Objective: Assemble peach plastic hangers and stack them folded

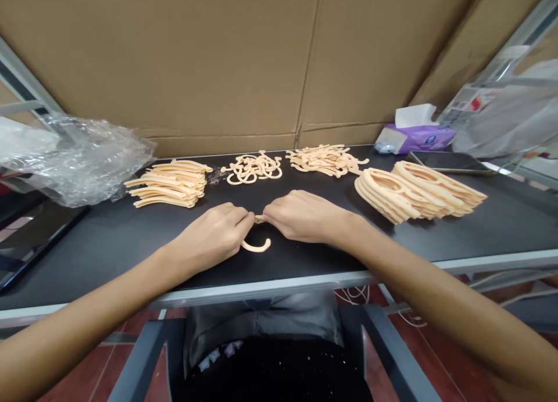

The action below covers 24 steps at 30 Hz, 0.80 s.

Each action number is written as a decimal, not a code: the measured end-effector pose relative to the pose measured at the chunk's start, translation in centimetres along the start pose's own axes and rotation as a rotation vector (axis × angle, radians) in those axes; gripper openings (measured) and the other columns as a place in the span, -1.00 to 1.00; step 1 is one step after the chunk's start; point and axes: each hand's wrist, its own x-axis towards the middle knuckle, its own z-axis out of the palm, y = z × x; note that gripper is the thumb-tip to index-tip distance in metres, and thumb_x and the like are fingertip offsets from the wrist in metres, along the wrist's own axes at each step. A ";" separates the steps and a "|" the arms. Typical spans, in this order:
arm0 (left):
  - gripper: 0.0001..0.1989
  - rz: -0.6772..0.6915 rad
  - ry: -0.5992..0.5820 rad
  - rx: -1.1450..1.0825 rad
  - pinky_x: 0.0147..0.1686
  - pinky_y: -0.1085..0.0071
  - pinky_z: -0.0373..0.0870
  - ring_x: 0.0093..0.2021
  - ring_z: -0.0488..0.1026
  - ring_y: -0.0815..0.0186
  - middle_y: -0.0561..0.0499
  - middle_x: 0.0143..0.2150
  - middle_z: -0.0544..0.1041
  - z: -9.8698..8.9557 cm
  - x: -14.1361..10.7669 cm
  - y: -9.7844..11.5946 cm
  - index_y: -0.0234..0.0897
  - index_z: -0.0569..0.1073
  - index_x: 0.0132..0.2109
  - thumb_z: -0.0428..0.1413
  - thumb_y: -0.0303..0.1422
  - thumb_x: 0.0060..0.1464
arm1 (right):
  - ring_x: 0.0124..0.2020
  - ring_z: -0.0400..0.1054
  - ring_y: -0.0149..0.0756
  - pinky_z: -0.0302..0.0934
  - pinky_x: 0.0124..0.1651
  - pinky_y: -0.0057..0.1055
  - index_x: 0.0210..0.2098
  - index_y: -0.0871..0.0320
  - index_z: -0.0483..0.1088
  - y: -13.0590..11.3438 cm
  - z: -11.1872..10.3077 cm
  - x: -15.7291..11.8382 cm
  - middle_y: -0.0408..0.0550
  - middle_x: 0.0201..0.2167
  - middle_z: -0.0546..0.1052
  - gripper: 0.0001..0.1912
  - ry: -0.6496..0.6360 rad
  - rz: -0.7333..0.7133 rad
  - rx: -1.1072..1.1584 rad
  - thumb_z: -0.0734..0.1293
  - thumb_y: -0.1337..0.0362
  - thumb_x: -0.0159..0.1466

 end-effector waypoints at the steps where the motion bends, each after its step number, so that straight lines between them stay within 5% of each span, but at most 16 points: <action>1: -0.77 -0.018 -0.017 0.014 -0.28 0.27 0.50 -0.30 0.52 0.17 -0.19 -0.26 0.57 0.0 0.1 0.2 -0.44 0.51 -0.17 -0.04 -0.59 0.19 | -0.42 0.45 -0.26 0.00 -0.36 -0.35 -0.29 0.25 0.50 0.0 0.0 0.0 0.11 -0.35 0.60 -0.65 0.006 -0.002 -0.019 0.15 0.26 0.47; 10: -0.69 -0.039 0.062 0.035 -0.34 0.29 0.53 -0.34 0.56 0.16 -0.24 -0.27 0.60 -0.2 0.0 0.5 -0.50 0.51 -0.18 -0.09 -0.68 0.05 | -0.36 0.49 -0.21 0.00 -0.37 -0.34 -0.26 0.27 0.51 -0.4 0.0 -0.1 0.11 -0.32 0.61 -0.68 0.015 0.000 -0.058 0.15 0.31 0.45; 24: -0.71 0.091 0.014 -0.096 -0.34 0.31 0.50 -0.33 0.56 0.18 -0.21 -0.29 0.61 -0.8 0.4 -1.4 -0.47 0.53 -0.14 -0.10 -0.54 0.28 | -0.45 0.43 -0.30 0.00 -0.38 -0.37 -0.26 0.28 0.53 -0.5 -0.2 -0.1 0.11 -0.37 0.60 -0.72 0.006 -0.039 -0.047 0.18 0.39 0.41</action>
